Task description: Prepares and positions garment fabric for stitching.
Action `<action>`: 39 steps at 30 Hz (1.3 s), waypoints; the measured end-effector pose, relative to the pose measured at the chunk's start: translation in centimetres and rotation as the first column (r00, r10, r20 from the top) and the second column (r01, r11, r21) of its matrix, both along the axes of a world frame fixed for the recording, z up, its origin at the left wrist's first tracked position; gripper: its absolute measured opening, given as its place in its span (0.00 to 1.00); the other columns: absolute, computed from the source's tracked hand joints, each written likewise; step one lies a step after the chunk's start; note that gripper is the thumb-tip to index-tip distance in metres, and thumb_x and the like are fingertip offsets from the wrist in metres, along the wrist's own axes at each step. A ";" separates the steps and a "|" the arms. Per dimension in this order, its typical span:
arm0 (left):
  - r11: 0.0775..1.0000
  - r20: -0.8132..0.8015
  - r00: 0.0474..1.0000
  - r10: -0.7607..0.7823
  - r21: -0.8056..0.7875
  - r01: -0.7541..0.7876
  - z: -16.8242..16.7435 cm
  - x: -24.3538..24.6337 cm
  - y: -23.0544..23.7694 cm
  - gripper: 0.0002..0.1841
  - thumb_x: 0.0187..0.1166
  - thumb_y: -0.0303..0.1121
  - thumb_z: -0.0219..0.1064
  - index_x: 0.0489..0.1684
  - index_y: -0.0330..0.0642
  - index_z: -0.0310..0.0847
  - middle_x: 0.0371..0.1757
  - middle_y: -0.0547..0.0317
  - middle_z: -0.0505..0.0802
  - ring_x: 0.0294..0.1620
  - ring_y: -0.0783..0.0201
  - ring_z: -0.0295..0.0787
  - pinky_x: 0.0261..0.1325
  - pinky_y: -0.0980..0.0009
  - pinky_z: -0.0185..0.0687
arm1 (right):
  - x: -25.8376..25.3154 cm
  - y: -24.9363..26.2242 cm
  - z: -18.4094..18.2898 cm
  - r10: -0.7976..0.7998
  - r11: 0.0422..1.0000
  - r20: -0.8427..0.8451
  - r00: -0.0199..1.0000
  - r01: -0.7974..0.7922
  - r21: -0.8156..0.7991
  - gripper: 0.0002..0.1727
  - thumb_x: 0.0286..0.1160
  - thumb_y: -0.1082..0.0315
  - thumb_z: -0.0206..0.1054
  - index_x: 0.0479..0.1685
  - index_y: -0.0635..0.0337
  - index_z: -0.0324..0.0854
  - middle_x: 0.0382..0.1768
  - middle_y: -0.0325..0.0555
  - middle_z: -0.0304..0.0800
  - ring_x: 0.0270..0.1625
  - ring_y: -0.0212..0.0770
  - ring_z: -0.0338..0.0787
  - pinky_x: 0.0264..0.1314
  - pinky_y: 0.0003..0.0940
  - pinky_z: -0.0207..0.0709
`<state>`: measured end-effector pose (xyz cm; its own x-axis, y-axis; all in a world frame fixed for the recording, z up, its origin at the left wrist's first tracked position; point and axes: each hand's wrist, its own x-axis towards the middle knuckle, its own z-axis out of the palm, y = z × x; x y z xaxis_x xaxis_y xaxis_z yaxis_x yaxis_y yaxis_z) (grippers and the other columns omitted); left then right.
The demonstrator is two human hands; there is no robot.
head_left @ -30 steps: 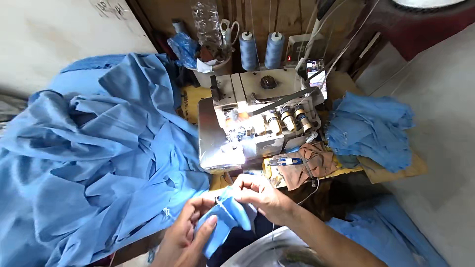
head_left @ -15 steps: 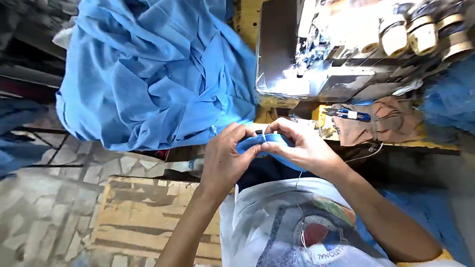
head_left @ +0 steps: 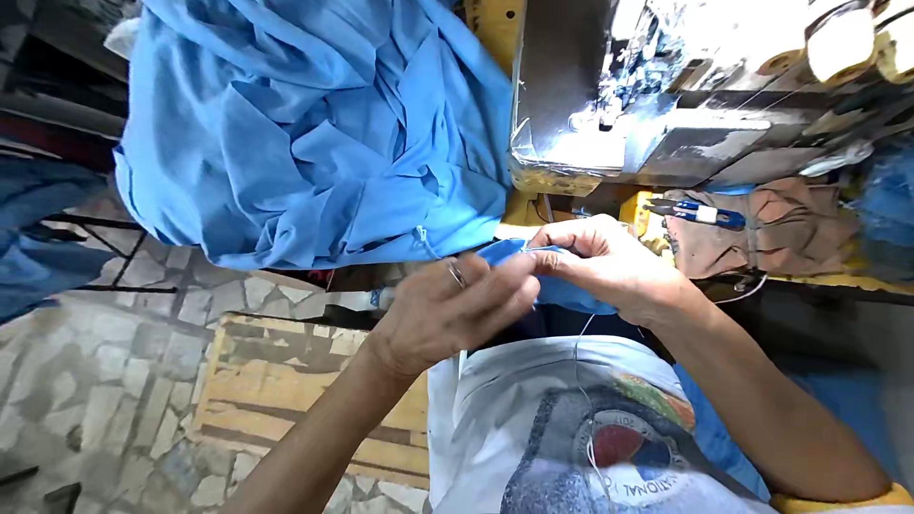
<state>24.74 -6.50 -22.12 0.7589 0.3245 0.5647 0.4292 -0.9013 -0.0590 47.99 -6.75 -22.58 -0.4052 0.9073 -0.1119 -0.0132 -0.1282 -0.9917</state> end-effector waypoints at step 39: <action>0.417 0.258 0.769 0.585 -0.909 -0.012 -0.8 0.0 0.5 0.05 0.79 0.32 0.72 0.41 0.44 0.92 0.38 0.69 0.91 0.41 0.78 0.87 0.45 0.82 0.82 | -0.4 1.0 -1.2 -0.119 0.800 0.439 0.891 -0.176 0.574 0.12 0.83 0.55 0.63 0.44 0.52 0.87 0.27 0.28 0.83 0.27 0.19 0.79 0.28 0.17 0.71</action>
